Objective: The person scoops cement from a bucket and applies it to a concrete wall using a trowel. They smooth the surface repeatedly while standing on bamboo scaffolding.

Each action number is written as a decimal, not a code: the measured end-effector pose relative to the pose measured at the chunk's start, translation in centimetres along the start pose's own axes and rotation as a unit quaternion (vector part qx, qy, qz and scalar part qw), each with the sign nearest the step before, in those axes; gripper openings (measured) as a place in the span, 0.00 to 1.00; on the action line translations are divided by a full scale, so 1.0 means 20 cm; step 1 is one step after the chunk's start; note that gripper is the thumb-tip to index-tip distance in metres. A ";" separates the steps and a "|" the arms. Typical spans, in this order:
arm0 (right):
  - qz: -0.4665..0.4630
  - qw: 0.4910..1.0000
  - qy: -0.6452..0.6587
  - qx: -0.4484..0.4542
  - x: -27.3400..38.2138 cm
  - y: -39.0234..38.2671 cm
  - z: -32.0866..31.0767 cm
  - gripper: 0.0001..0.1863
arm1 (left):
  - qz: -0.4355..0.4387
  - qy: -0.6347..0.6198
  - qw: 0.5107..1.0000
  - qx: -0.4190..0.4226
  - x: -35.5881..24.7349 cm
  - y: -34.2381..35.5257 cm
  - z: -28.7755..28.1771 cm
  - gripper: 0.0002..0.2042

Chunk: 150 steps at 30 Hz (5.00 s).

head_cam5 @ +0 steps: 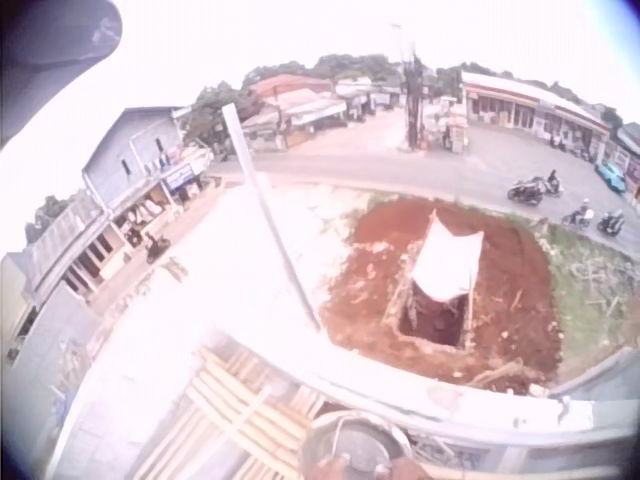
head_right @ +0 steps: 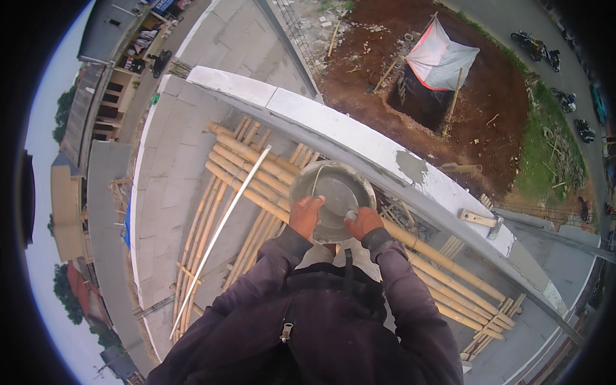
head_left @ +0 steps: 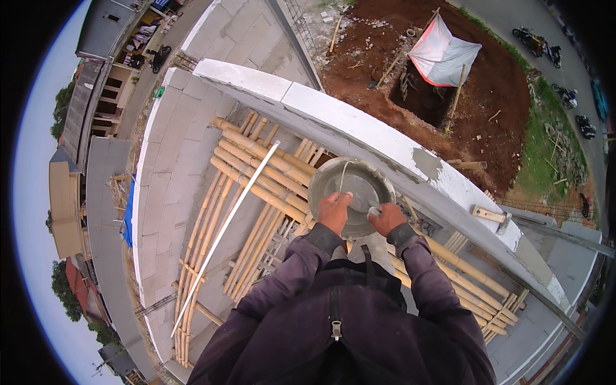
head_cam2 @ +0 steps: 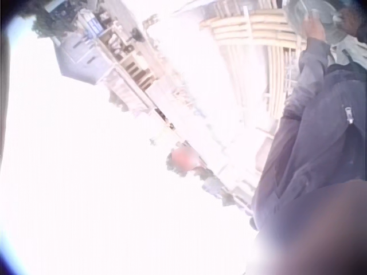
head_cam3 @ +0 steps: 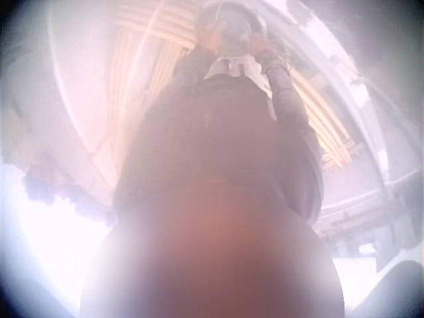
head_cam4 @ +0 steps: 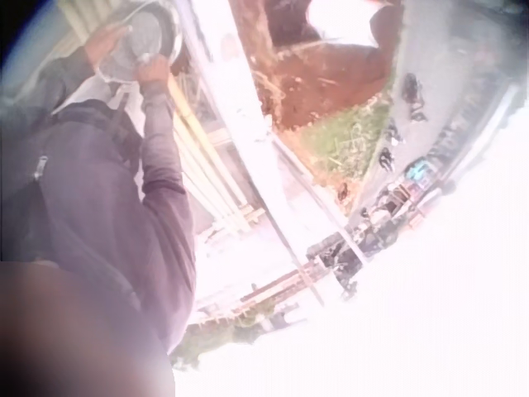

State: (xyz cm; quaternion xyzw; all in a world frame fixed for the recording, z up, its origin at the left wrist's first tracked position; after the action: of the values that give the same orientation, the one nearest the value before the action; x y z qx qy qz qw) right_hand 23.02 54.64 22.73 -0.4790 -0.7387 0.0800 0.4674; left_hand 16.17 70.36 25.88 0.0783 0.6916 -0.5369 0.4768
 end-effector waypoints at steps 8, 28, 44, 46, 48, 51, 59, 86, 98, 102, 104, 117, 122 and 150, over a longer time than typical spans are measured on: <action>0.048 0.951 0.306 -0.017 -0.44 -0.14 -0.29 0.15 | -0.001 -0.058 0.998 -0.038 0.03 0.07 -0.07 0.11; 0.203 0.821 0.358 -0.395 -0.61 0.21 -0.14 0.17 | -0.036 -0.054 0.991 -0.118 -0.09 0.43 -0.86 0.12; 0.251 0.680 0.593 -0.352 -0.36 0.50 0.14 0.20 | -0.081 -0.013 0.992 -0.093 -0.26 0.73 -1.41 0.10; 0.259 0.787 0.448 -0.336 -0.30 0.52 0.12 0.22 | -0.092 -0.015 0.989 -0.112 -0.28 0.74 -1.46 0.10; 0.274 0.845 0.217 -0.405 -0.35 0.47 0.02 0.22 | -0.082 -0.011 0.991 -0.108 -0.30 0.75 -1.50 0.09; 0.328 0.816 0.204 -0.430 -0.59 0.40 -0.12 0.22 | -0.077 -0.013 0.992 -0.103 -0.29 0.79 -1.56 0.09; 0.346 0.652 0.519 -0.432 -0.65 0.41 -0.22 0.20 | -0.082 -0.006 0.991 -0.106 -0.24 0.86 -1.62 0.08; 0.368 0.879 -0.082 -0.293 -0.15 0.76 -0.61 0.14 | -0.090 -0.013 0.988 -0.124 -0.07 0.80 -1.78 0.09; 0.379 0.863 -0.328 -0.064 -0.36 0.82 -0.41 0.13 | -0.096 -0.018 0.980 -0.173 -0.02 0.85 -1.98 0.10; 0.478 0.823 -0.291 -0.095 -0.62 0.57 -0.69 0.13 | -0.108 -0.049 0.978 -0.172 -0.02 0.85 -2.02 0.10; 0.466 0.833 -0.230 -0.192 -0.69 0.43 -0.72 0.13 | -0.109 -0.035 0.973 -0.199 -0.01 0.86 -2.02 0.10; 0.293 0.930 0.072 -0.209 0.09 0.82 -0.04 0.21 | -0.113 -0.006 0.984 -0.140 -0.05 0.97 -1.97 0.11; 0.423 0.861 0.052 -0.277 -0.21 0.56 -0.18 0.23 | -0.118 0.020 0.985 -0.121 -0.04 1.01 -1.98 0.12; 0.305 0.890 0.213 -0.265 0.19 0.60 0.37 0.20 | -0.136 0.042 0.983 -0.119 -0.01 1.13 -2.03 0.13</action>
State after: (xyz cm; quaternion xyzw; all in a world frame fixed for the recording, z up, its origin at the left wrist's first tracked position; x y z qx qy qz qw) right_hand 24.53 66.44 14.20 -0.7923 -0.4329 -0.0836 0.4218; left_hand 6.90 112.89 9.77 -0.0512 0.7739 -0.5073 0.3756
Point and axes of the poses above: each hand's wrist, its own y-axis towards the middle knuckle, its own z-axis out of the palm, x = y × z, the point moved 3 cm from there along y, towards the middle knuckle, and after that the axes turned 2 degrees about x, right-handed, at the moved point
